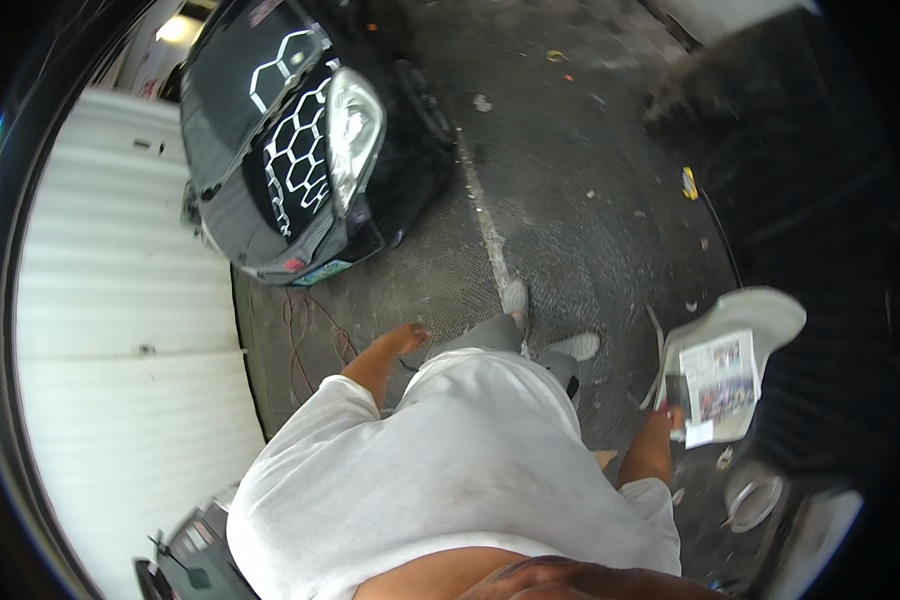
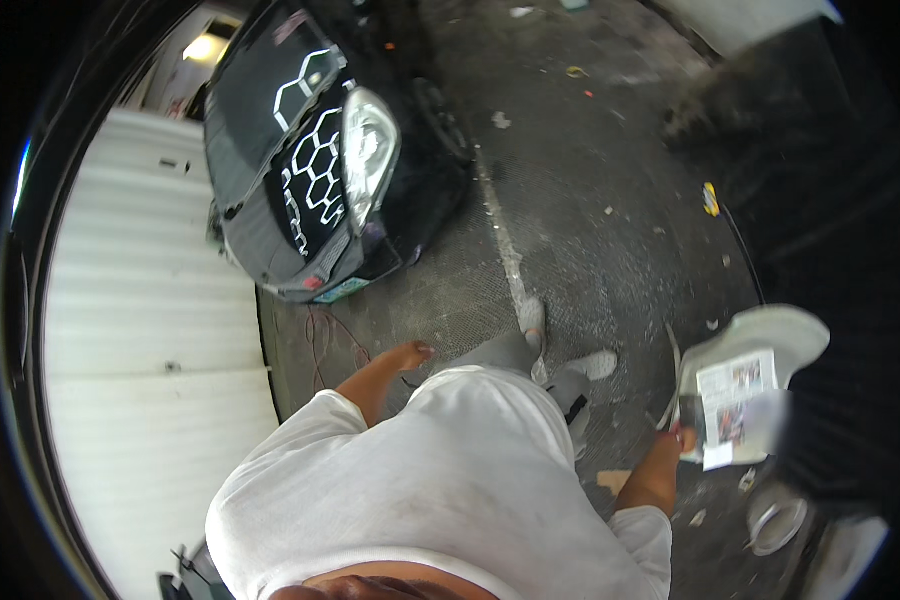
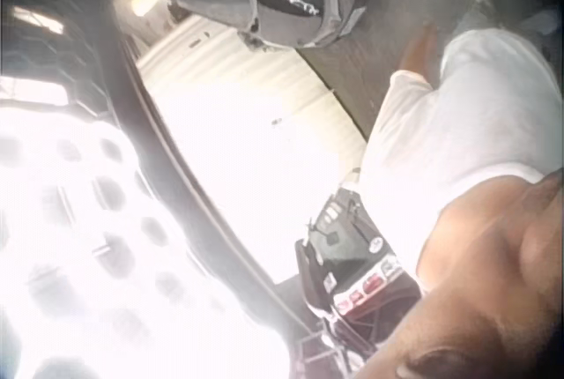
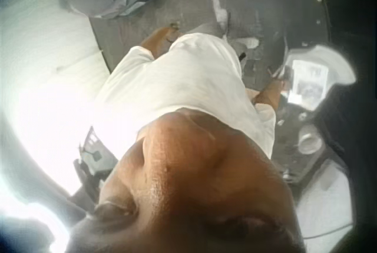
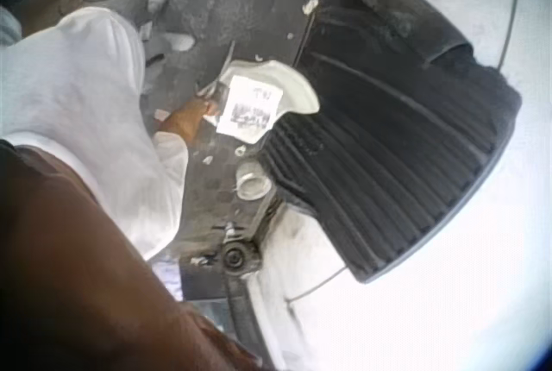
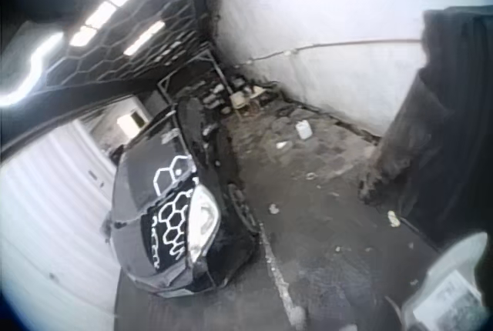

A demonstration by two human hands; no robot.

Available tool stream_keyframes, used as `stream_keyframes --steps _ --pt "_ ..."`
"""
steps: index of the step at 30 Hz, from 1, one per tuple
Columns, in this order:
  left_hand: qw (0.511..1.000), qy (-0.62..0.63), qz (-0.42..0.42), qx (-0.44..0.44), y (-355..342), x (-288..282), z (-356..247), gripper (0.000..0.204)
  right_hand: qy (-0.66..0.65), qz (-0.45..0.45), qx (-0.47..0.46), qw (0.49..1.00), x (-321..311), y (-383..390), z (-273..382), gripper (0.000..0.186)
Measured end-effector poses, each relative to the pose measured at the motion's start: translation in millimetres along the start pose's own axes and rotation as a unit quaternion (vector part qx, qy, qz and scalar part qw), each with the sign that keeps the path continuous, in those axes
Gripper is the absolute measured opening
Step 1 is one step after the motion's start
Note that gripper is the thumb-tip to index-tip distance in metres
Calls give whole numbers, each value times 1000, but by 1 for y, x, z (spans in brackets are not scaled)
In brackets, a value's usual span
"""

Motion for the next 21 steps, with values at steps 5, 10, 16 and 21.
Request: stream_keyframes --steps 5,10,16,21 --pt "980 167 -74 -82 47 57 64 67 -125 -2 123 984 4 -9 29 61" --pt "989 141 -14 28 43 83 22 72 19 120 105 987 70 26 29 45" --pt "932 362 -3 -8 35 121 113 64 356 381 -139 842 183 247 23 35" --pt "865 498 -56 -24 32 173 223 59 427 466 -335 698 238 466 -20 34"
Point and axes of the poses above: each hand's wrist, its own y-axis away from the middle knuckle, its own x-axis out of the palm, z = x × y, the point moved 6 cm from there along -y, towards the middle knuckle, and after that the axes turned 11 degrees about -z, right-handed, at the moved point
